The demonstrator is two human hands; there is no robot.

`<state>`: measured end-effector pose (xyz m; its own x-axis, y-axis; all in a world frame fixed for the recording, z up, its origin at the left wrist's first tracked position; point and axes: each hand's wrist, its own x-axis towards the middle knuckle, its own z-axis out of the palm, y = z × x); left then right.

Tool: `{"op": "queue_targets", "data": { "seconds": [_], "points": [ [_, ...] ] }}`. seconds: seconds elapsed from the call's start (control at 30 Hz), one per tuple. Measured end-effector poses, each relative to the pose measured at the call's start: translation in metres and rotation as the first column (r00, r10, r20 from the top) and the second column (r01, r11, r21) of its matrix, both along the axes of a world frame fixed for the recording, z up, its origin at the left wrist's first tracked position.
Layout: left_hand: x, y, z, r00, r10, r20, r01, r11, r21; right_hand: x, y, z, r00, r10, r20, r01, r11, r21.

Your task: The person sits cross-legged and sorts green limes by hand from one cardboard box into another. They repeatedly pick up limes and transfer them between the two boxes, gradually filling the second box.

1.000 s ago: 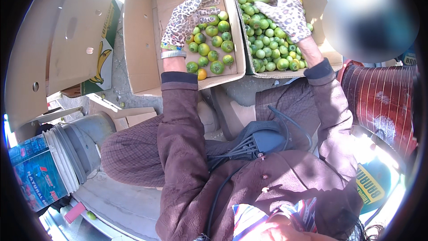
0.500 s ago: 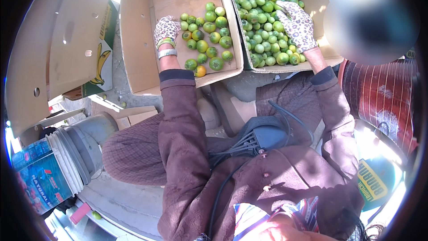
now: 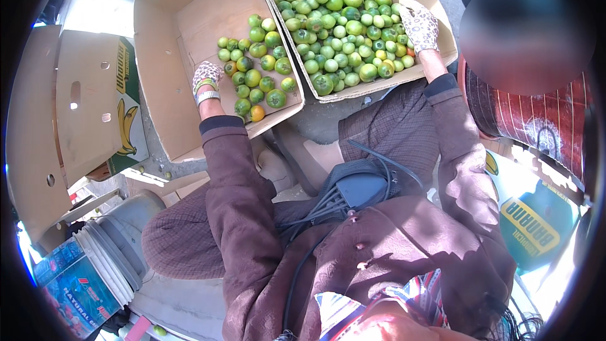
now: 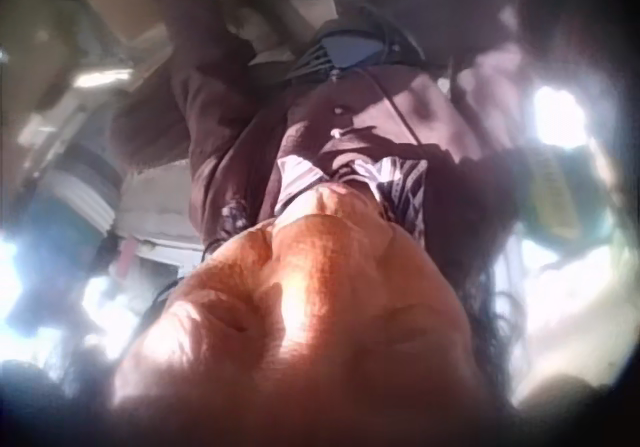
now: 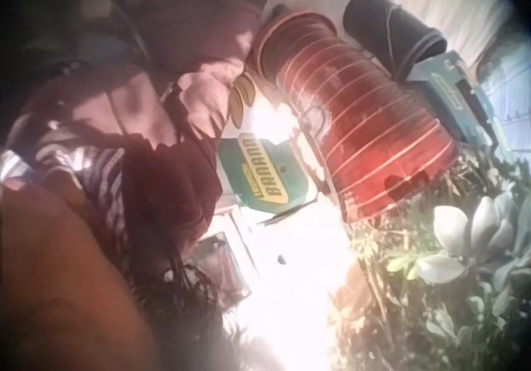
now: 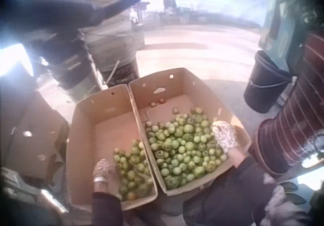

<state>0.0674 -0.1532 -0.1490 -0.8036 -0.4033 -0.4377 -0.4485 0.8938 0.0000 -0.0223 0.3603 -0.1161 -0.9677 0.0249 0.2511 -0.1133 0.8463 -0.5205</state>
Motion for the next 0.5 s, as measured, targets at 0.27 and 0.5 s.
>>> {"op": "queue_targets", "data": {
  "seconds": [0.27,0.5],
  "points": [
    [-0.005,0.006,0.026,0.829,0.248,-0.502,-0.128,0.957,0.261,-0.003,0.01,0.018,0.907,-0.013,0.42,-0.252,0.783,0.568],
    [-0.009,0.011,0.025,0.819,0.288,-0.497,-0.06,0.904,0.424,-0.009,0.006,-0.007,0.776,-0.089,0.624,-0.556,0.37,0.744]
  ]
}}
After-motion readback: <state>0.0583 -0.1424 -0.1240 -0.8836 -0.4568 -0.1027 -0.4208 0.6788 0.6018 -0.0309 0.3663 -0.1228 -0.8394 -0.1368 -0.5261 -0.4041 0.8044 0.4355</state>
